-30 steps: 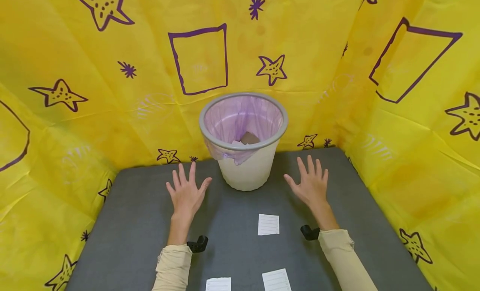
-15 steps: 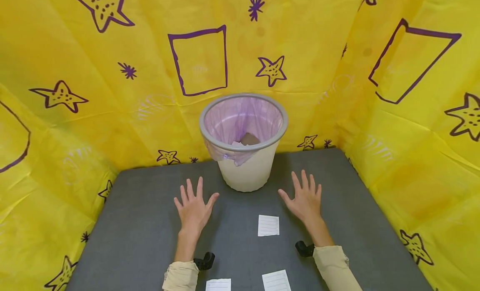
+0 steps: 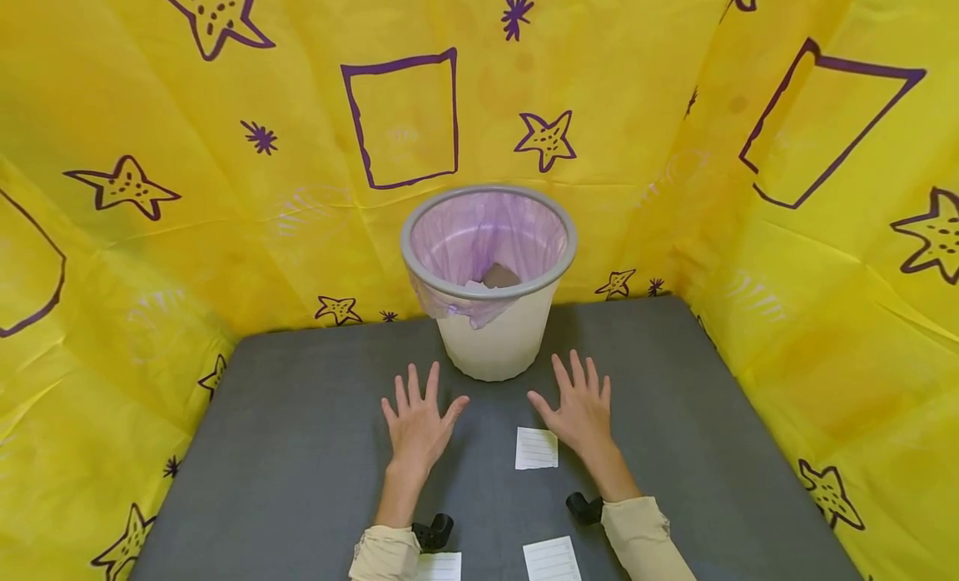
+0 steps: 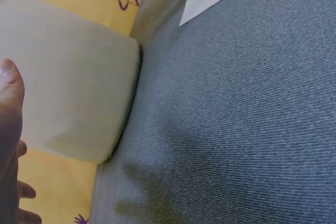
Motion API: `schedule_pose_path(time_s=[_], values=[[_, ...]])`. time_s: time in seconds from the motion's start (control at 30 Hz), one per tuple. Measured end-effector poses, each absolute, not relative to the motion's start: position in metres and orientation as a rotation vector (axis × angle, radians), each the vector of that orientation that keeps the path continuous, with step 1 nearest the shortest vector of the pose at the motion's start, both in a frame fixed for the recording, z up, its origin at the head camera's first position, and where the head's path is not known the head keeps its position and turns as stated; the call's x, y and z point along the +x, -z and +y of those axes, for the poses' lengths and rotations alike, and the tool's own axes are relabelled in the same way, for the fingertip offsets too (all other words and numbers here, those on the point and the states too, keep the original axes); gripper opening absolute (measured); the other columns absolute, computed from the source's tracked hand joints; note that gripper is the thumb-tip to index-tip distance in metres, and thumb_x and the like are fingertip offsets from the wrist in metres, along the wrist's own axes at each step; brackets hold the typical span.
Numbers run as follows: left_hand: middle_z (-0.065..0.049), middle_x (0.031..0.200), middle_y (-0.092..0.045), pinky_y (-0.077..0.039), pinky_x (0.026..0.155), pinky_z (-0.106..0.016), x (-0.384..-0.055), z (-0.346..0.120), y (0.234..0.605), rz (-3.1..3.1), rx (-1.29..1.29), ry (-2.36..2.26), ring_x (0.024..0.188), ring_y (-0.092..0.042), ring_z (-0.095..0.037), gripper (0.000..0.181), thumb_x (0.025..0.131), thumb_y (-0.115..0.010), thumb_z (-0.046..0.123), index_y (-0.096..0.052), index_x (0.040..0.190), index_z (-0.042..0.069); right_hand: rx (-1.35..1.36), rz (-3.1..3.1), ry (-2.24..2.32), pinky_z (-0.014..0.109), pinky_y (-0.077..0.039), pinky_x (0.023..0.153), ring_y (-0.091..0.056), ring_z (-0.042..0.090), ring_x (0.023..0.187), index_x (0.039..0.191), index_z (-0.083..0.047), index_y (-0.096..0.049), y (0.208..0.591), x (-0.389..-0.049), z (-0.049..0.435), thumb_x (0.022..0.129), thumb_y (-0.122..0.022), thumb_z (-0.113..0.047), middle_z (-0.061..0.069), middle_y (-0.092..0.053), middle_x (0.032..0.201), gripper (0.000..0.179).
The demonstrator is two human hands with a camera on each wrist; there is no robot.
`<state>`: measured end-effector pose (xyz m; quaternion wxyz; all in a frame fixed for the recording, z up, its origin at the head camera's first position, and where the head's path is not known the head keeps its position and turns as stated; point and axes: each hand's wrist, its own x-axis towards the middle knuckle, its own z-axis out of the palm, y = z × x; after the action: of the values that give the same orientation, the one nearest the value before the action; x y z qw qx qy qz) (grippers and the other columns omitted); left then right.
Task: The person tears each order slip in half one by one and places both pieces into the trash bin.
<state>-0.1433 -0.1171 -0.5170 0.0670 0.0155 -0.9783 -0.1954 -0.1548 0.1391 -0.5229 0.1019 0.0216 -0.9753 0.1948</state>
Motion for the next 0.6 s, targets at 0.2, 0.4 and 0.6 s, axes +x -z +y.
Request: schedule_pose_path(time_s=[0.2, 0.4, 0.6], values=[[-0.02, 0.16, -0.021, -0.017, 0.11, -0.073, -0.1407, -0.1162, 0.5187, -2.974, 0.043, 0.596, 0.146, -0.021, -0.046, 0.083, 0.088, -0.046, 0.071, -0.025, 0.154, 0.026, 0.076, -2.881, -0.571, 0.072, -0.021, 0.109, -0.027, 0.044, 0.143, 0.148, -0.019, -0.04, 0.5251, -0.1543, 0.1399, 0.086, -0.057, -0.062, 0.016, -0.031, 0.157, 0.078], [-0.02, 0.16, -0.022, -0.017, 0.11, -0.073, -0.1382, -0.1147, 0.5196, -2.997, 0.034, 0.587, 0.145, -0.022, -0.047, 0.083, 0.088, -0.046, 0.071, -0.026, 0.154, 0.026, 0.067, -2.892, -0.583, 0.072, -0.02, 0.109, -0.027, 0.044, 0.143, 0.149, -0.02, -0.039, 0.5251, -0.1517, 0.1407, 0.086, -0.057, -0.063, 0.016, -0.031, 0.157, 0.079], [-0.02, 0.16, -0.021, -0.018, 0.11, -0.072, -0.137, -0.115, 0.519, -3.008, 0.042, 0.644, 0.146, -0.02, -0.047, 0.084, 0.088, -0.046, 0.07, -0.025, 0.155, 0.023, 0.066, -2.885, -0.603, 0.071, -0.021, 0.109, -0.032, 0.043, 0.141, 0.144, -0.017, -0.045, 0.5245, -0.1509, 0.1405, 0.085, -0.058, -0.063, 0.017, -0.037, 0.153, 0.076]])
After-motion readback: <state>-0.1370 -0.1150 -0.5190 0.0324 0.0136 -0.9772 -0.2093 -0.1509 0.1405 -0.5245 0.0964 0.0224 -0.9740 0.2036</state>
